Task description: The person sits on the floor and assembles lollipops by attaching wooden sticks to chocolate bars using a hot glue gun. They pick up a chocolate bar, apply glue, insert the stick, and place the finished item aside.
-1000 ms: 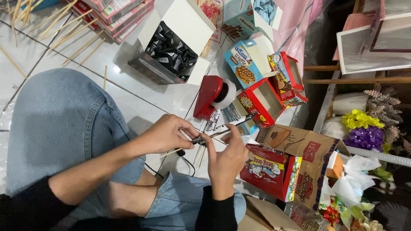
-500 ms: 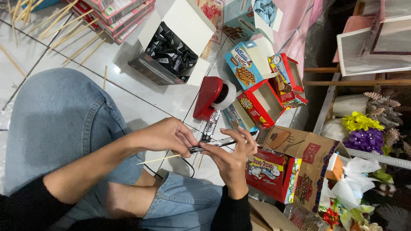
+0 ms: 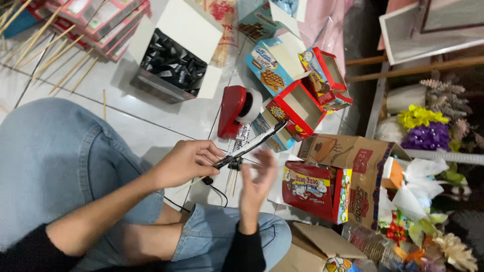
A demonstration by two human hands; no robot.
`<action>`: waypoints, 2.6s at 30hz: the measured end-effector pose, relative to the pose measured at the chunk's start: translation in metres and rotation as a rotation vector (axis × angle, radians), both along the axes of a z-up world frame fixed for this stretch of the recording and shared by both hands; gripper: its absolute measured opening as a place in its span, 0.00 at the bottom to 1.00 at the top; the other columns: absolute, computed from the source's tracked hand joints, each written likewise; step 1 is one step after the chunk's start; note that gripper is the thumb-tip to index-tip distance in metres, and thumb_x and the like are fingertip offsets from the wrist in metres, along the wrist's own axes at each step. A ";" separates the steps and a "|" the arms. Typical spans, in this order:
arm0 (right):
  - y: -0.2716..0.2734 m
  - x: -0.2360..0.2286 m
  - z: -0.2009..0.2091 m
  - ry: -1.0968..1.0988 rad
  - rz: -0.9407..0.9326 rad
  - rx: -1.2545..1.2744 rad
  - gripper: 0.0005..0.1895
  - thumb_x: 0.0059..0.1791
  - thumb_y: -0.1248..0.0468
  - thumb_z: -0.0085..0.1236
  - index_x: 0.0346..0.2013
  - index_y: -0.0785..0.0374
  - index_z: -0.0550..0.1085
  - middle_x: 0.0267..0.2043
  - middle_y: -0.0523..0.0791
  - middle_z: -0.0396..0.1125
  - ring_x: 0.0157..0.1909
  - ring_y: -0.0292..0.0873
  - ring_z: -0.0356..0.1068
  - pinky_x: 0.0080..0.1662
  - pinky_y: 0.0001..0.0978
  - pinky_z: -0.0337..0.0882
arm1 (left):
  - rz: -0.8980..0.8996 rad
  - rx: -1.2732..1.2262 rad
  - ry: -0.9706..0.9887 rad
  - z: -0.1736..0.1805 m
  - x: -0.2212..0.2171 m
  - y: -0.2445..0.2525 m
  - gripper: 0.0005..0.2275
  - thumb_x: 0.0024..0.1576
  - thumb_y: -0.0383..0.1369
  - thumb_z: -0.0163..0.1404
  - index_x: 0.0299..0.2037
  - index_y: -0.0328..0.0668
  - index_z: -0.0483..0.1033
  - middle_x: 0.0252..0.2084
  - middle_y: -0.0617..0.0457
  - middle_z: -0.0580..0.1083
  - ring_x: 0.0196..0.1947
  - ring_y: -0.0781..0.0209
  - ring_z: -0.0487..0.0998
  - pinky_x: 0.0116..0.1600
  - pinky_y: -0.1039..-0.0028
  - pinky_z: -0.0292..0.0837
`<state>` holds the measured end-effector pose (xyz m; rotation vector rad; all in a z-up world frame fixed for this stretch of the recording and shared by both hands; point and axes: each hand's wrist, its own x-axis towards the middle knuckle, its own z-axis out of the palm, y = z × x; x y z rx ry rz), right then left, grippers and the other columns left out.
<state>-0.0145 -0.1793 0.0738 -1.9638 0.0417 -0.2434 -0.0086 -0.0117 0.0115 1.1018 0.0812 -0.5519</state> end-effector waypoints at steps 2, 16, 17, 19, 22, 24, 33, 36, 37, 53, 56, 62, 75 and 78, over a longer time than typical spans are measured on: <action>-0.023 -0.012 -0.046 0.105 -0.022 0.130 0.34 0.43 0.67 0.60 0.61 0.64 0.58 0.48 0.49 0.63 0.49 0.43 0.65 0.53 0.40 0.65 | -0.018 0.074 -0.044 0.009 -0.004 -0.001 0.23 0.42 0.23 0.61 0.49 0.38 0.71 0.39 0.41 0.79 0.39 0.57 0.81 0.43 0.71 0.79; -0.137 0.051 -0.089 0.579 0.203 -0.151 0.26 0.50 0.72 0.47 0.63 0.72 0.57 0.47 0.58 0.68 0.45 0.47 0.70 0.43 0.35 0.73 | 0.139 0.393 -0.309 0.034 0.006 0.012 0.21 0.49 0.28 0.57 0.52 0.40 0.65 0.48 0.42 0.76 0.53 0.44 0.74 0.55 0.60 0.73; -0.132 0.054 -0.093 0.627 0.164 -0.202 0.25 0.49 0.73 0.48 0.61 0.71 0.60 0.47 0.59 0.67 0.45 0.52 0.71 0.42 0.39 0.75 | 0.166 0.397 -0.298 0.035 0.005 0.012 0.19 0.50 0.27 0.56 0.51 0.39 0.66 0.47 0.42 0.76 0.52 0.44 0.75 0.54 0.60 0.73; -0.149 0.060 -0.131 0.679 0.109 -0.247 0.25 0.48 0.74 0.49 0.60 0.69 0.63 0.47 0.60 0.66 0.46 0.58 0.72 0.41 0.44 0.76 | 0.177 0.398 -0.287 0.037 0.004 0.011 0.17 0.50 0.27 0.55 0.50 0.39 0.67 0.46 0.41 0.76 0.51 0.44 0.76 0.53 0.59 0.73; -0.185 0.071 -0.206 0.691 0.139 -0.563 0.24 0.46 0.67 0.57 0.57 0.62 0.68 0.42 0.52 0.69 0.45 0.51 0.73 0.43 0.41 0.75 | 0.168 0.421 -0.302 0.039 0.004 0.010 0.16 0.51 0.26 0.54 0.49 0.37 0.67 0.45 0.41 0.76 0.50 0.44 0.76 0.53 0.58 0.73; -0.184 0.069 -0.218 0.691 0.082 -0.581 0.24 0.45 0.70 0.56 0.57 0.59 0.69 0.39 0.49 0.70 0.44 0.49 0.73 0.44 0.40 0.73 | 0.172 0.415 -0.277 0.039 0.004 0.010 0.16 0.52 0.26 0.54 0.49 0.36 0.67 0.45 0.41 0.77 0.50 0.45 0.77 0.54 0.58 0.73; -0.149 0.066 -0.180 0.604 0.015 -0.484 0.26 0.45 0.73 0.56 0.58 0.56 0.68 0.42 0.55 0.68 0.49 0.59 0.70 0.51 0.47 0.70 | 0.210 0.402 -0.309 0.036 0.006 0.012 0.15 0.51 0.24 0.54 0.48 0.33 0.68 0.43 0.39 0.76 0.48 0.44 0.77 0.52 0.59 0.73; -0.152 0.067 -0.191 0.553 -0.007 -0.537 0.23 0.46 0.71 0.55 0.56 0.61 0.69 0.42 0.54 0.67 0.48 0.58 0.71 0.51 0.47 0.71 | 0.273 0.395 -0.291 0.044 0.007 0.016 0.13 0.51 0.23 0.54 0.46 0.33 0.69 0.42 0.41 0.77 0.47 0.47 0.78 0.51 0.62 0.74; -0.136 0.064 -0.166 0.554 -0.002 -0.535 0.23 0.46 0.71 0.55 0.56 0.61 0.69 0.42 0.54 0.67 0.48 0.58 0.71 0.51 0.47 0.71 | 0.276 0.399 -0.289 0.043 0.007 0.018 0.13 0.51 0.23 0.54 0.46 0.33 0.69 0.42 0.41 0.77 0.47 0.47 0.78 0.51 0.62 0.74; 0.034 0.161 -0.109 -0.006 0.256 -0.585 0.11 0.46 0.67 0.53 0.43 0.60 0.75 0.36 0.50 0.66 0.40 0.54 0.69 0.43 0.43 0.70 | 1.086 0.093 -0.204 0.018 0.023 0.080 0.08 0.57 0.22 0.48 0.42 0.37 0.63 0.39 0.51 0.69 0.31 0.69 0.71 0.36 0.82 0.74; 0.035 0.222 -0.185 0.196 0.302 -0.781 0.11 0.45 0.71 0.51 0.41 0.67 0.76 0.34 0.53 0.67 0.39 0.58 0.72 0.39 0.46 0.73 | 1.146 0.055 -0.145 0.017 0.029 0.089 0.08 0.57 0.22 0.47 0.42 0.39 0.62 0.39 0.53 0.67 0.30 0.71 0.69 0.35 0.83 0.72; 0.053 0.270 -0.202 0.297 0.170 -1.013 0.07 0.42 0.76 0.40 0.28 0.72 0.69 0.33 0.56 0.65 0.34 0.62 0.69 0.34 0.49 0.70 | 1.237 -0.039 -0.018 0.006 0.039 0.093 0.07 0.52 0.22 0.50 0.37 0.41 0.65 0.37 0.49 0.70 0.27 0.66 0.68 0.36 0.78 0.68; 0.093 0.294 -0.182 0.349 -0.006 -0.926 0.14 0.50 0.58 0.44 0.30 0.62 0.75 0.35 0.52 0.70 0.37 0.58 0.70 0.35 0.49 0.67 | 1.172 -0.027 0.048 0.006 0.046 0.097 0.04 0.53 0.23 0.48 0.36 0.39 0.66 0.36 0.47 0.70 0.26 0.62 0.67 0.36 0.73 0.67; 0.092 0.280 -0.174 0.406 -0.017 -0.849 0.12 0.49 0.59 0.43 0.32 0.60 0.73 0.40 0.51 0.70 0.41 0.59 0.68 0.40 0.51 0.65 | 1.166 -0.031 0.024 0.003 0.046 0.096 0.04 0.54 0.22 0.48 0.36 0.38 0.66 0.36 0.46 0.70 0.26 0.63 0.67 0.35 0.74 0.66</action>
